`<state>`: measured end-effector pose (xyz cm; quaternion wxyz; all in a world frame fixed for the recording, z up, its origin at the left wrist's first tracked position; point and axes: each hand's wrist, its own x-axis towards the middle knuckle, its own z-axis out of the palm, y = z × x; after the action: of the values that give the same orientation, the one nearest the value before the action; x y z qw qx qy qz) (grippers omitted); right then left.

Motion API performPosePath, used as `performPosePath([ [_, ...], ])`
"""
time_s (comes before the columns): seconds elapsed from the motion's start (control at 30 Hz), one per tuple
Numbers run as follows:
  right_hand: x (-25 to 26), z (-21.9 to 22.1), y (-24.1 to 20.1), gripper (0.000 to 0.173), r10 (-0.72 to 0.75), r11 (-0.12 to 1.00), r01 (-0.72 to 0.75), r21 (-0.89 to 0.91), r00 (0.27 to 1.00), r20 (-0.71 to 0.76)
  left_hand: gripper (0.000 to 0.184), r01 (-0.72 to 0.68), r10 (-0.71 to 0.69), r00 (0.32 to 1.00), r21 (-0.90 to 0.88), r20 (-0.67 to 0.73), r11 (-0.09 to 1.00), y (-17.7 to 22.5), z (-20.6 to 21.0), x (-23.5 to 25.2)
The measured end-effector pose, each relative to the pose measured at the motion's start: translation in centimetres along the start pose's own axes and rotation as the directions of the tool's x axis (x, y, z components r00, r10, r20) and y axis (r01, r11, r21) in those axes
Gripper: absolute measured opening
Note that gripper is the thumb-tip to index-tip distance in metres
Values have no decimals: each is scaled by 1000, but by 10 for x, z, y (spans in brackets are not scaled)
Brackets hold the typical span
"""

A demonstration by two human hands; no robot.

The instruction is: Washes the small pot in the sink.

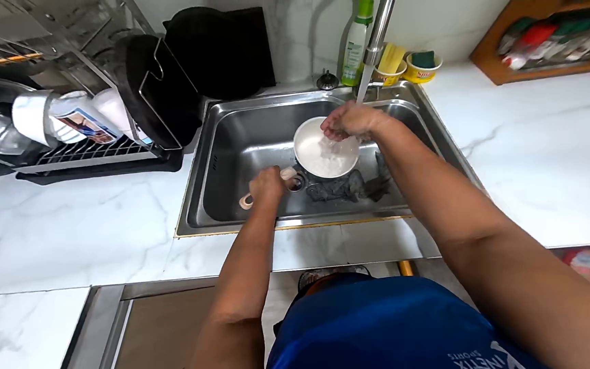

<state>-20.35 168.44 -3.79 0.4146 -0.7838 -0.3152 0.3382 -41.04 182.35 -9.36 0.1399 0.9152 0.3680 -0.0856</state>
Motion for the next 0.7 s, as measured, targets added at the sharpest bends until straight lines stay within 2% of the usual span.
performPosePath([
  [0.07, 0, 0, -3, 26, -32, 998, 32, -63, 999, -11, 58, -37, 38, 997, -17, 68, 999, 12, 1, 1],
  [0.17, 6, -9, 15, 24, -93, 980, 64, -187, 985, -147, 57, -63, 63, 994, -3, 89, 998, 15, 3, -2],
  [0.27, -2, -32, 36, 21, -47, 982, 1, -190, 971, -236, 58, -59, 59, 994, -3, 88, 998, 14, 6, 0],
  [0.4, 3, -103, 60, 24, -88, 914, -120, -388, 874, -478, 62, -10, 7, 991, 25, 134, 1000, 18, 12, 4],
  [0.5, 24, -162, 75, 29, -53, 877, -258, -406, 786, -616, 62, 24, -34, 985, 63, 168, 998, 22, 20, 6],
  [0.6, 47, -201, 79, 34, 57, 866, -373, -333, 735, -676, 62, 54, -78, 976, 119, 202, 991, 24, 24, 9],
  [0.7, 72, -225, 90, 32, 135, 843, -425, -331, 761, -634, 59, 53, -91, 970, 171, 224, 984, 27, 24, 10],
])
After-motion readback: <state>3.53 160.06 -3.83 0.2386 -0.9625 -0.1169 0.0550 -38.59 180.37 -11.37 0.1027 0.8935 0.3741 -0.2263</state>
